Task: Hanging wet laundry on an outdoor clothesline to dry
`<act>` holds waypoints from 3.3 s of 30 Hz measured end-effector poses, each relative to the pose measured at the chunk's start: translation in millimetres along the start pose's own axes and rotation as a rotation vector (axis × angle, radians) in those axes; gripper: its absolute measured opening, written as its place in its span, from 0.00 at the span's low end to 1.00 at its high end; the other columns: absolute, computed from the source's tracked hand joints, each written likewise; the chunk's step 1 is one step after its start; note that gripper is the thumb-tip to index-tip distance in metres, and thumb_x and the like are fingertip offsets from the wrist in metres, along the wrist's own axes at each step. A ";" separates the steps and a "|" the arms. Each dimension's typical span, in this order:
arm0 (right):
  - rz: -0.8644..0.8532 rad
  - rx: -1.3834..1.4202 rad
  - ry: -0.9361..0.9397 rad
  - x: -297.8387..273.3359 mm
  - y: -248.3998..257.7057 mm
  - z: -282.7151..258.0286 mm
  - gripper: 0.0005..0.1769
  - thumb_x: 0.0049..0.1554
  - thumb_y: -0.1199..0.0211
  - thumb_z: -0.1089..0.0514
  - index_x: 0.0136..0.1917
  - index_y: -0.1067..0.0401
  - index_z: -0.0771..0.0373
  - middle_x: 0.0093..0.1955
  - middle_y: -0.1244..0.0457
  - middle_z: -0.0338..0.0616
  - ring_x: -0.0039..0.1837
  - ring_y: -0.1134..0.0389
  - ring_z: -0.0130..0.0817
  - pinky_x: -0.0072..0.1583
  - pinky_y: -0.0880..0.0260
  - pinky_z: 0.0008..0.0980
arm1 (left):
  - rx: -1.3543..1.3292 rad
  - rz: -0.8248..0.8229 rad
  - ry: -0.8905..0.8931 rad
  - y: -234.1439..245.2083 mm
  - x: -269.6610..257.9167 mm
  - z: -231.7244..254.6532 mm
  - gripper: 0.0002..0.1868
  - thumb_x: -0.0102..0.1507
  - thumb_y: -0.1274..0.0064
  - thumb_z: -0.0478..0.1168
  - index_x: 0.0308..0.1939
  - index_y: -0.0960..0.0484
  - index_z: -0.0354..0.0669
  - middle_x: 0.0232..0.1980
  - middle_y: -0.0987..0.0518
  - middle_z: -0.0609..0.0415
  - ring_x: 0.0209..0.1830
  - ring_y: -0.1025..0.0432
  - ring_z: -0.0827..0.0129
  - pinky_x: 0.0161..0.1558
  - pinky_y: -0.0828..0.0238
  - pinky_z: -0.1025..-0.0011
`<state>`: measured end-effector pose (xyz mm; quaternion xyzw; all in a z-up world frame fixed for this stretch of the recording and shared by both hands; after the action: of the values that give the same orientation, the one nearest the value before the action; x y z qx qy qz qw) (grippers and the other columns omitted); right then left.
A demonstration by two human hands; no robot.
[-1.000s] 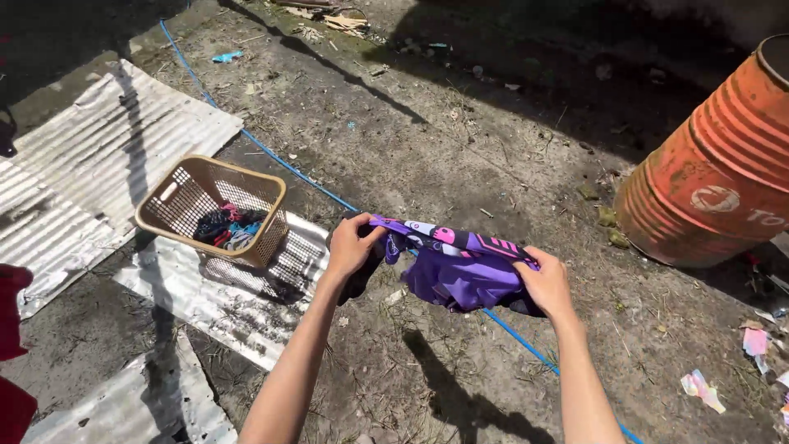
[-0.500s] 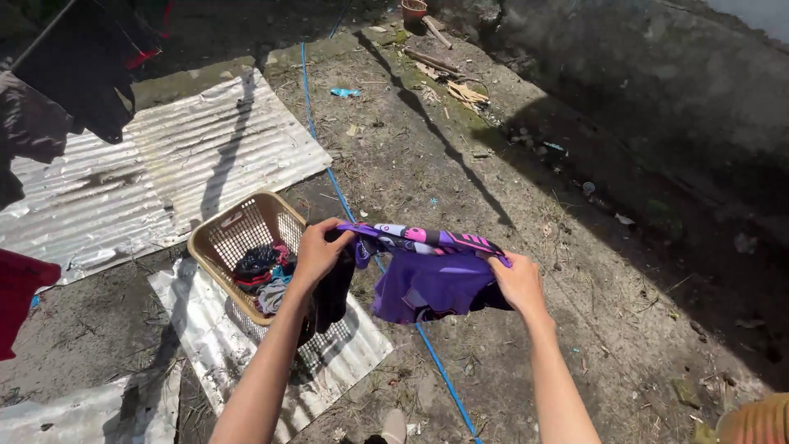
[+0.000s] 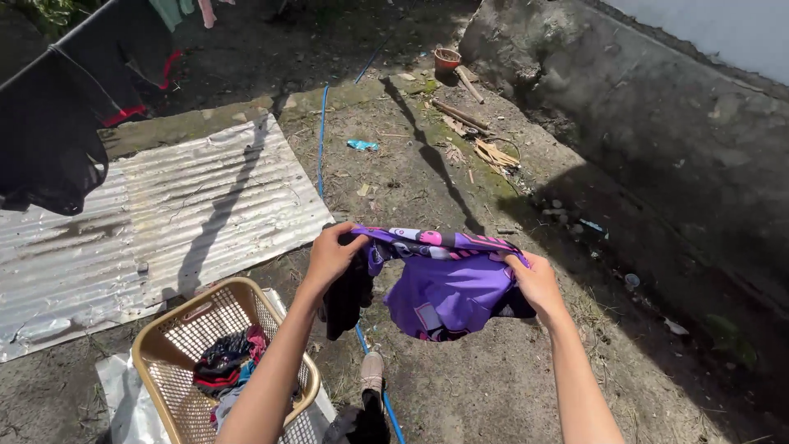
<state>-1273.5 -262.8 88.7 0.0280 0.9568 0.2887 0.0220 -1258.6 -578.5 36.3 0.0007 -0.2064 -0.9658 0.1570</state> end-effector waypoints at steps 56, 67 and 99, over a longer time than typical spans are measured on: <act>-0.819 0.287 0.086 1080.8 -436.5 -365.3 0.15 0.46 0.32 0.66 0.50 0.22 0.67 0.42 0.29 0.45 0.43 0.33 0.29 0.52 0.36 0.27 | 0.117 -0.247 -0.303 -15.6 1161.4 -37.8 0.21 0.50 0.39 0.56 0.44 0.20 0.58 0.49 0.21 0.63 0.52 0.31 0.67 0.54 0.44 0.66; -0.246 -0.175 0.876 1309.5 -582.4 -432.5 0.31 0.41 0.29 0.62 0.57 0.29 0.40 0.41 0.30 0.29 0.38 0.29 0.25 0.45 0.30 0.28 | 0.220 0.242 0.217 112.3 1404.2 -58.7 0.04 0.43 0.48 0.47 0.15 0.22 0.57 0.20 0.24 0.58 0.32 0.24 0.54 0.36 0.29 0.63; -0.872 0.391 0.436 1795.9 -858.7 -685.7 0.12 0.39 0.51 0.67 0.36 0.28 0.68 0.31 0.44 0.39 0.34 0.45 0.30 0.33 0.42 0.26 | 0.128 -0.448 -0.255 288.2 1840.8 -91.9 0.37 0.47 0.61 0.20 0.60 0.34 0.50 0.62 0.34 0.28 0.57 0.36 0.38 0.67 0.52 0.44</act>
<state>-3139.9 -1235.9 137.4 -0.4301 0.8979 0.0680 -0.0650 -2915.3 -1423.2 183.9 -0.0653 -0.2796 -0.9538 -0.0883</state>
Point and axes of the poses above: each hand's wrist, its own x-axis towards the middle knuckle, its own y-axis out of the back of the hand, z = x × y, the point moved 3 cm from there along x, towards the middle knuckle
